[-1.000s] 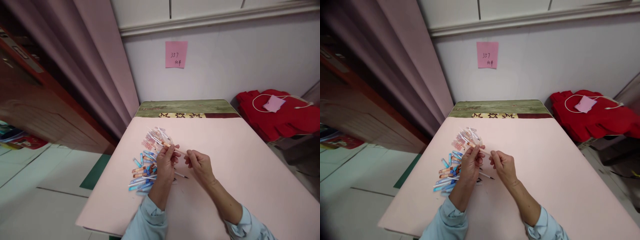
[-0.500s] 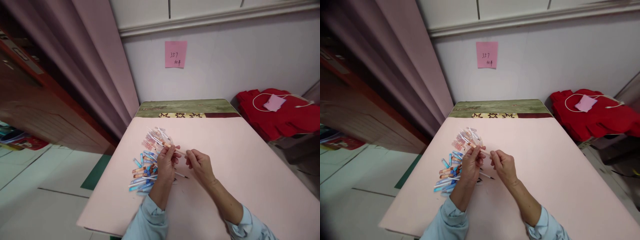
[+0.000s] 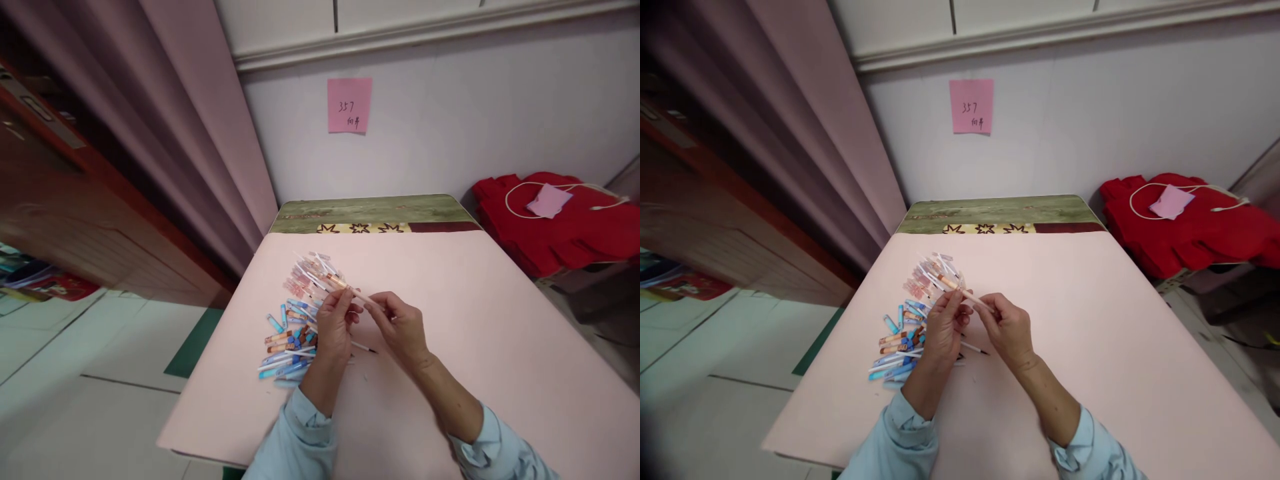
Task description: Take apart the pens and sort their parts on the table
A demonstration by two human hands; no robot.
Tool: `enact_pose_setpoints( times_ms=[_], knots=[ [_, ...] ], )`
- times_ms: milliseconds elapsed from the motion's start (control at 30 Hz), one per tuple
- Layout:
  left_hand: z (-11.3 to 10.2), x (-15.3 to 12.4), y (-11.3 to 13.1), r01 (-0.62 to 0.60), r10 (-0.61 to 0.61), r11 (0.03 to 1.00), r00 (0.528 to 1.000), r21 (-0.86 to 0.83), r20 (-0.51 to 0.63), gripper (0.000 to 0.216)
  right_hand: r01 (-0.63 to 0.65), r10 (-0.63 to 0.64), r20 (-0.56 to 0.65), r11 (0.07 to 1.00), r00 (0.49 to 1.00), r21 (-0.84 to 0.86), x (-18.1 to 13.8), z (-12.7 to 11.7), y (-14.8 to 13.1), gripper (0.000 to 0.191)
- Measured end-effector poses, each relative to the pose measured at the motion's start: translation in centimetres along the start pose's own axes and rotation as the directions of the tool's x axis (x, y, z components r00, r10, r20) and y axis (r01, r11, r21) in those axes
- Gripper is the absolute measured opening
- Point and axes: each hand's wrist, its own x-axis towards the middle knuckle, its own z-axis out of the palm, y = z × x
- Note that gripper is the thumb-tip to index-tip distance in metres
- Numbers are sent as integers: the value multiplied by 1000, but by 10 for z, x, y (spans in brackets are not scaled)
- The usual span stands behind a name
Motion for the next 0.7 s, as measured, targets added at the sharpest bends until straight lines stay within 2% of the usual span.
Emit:
enact_pose_setpoints(
  times_ms=[267,367,433,500,600,700],
  knots=[
    [-1,0,3,-5,4,1000,1000,27,30,29,65,-65,32,998,997,-6,-1,1,0,20],
    [-2,1,5,-10,7,998,999,68,45,31,-6,-2,106,997,994,77,0,-1,-2,23],
    [-3,1,5,-18,13,995,998,93,58,31,-127,86,203,972,975,199,2,-2,-3,27],
    [-3,1,6,-25,17,994,997,106,74,31,-295,176,337,890,925,346,4,-2,-4,32],
    [-3,-1,8,-17,6,994,995,104,101,30,-530,249,525,687,814,496,7,-2,-3,37],
    [-1,-3,10,-3,-9,996,992,92,129,30,-638,269,608,546,747,543,7,-1,-1,39]
  ],
)
